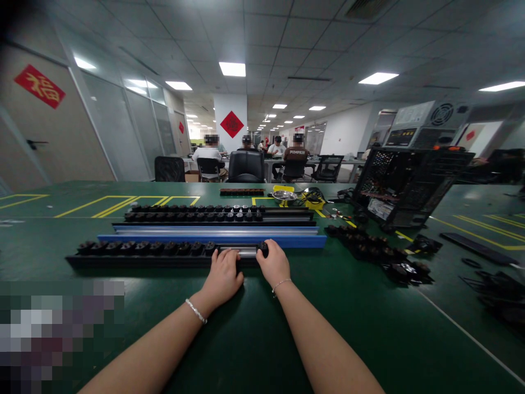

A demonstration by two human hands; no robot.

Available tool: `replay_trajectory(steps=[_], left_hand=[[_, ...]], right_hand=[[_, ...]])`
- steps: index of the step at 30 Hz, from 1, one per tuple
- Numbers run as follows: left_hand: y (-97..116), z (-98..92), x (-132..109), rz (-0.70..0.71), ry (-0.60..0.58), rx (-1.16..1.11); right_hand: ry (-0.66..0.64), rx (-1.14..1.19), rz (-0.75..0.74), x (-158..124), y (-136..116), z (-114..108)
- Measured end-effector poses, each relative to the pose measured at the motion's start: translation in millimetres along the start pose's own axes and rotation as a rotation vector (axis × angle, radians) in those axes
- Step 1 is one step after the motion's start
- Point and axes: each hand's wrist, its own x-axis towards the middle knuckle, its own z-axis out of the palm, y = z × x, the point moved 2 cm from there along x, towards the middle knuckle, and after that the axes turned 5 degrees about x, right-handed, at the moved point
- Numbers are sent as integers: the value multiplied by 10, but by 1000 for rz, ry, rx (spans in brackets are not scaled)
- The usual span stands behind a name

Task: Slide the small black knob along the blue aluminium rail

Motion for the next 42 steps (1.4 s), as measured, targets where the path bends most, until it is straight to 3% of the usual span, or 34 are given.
replay_trajectory(steps=[21, 42], left_hand=[[-5, -38, 25, -2, -48, -25], [-27, -100, 42, -27, -23, -33]], right_hand=[[35, -25, 103, 16, 97, 3], [97, 21, 234, 62, 203, -81]])
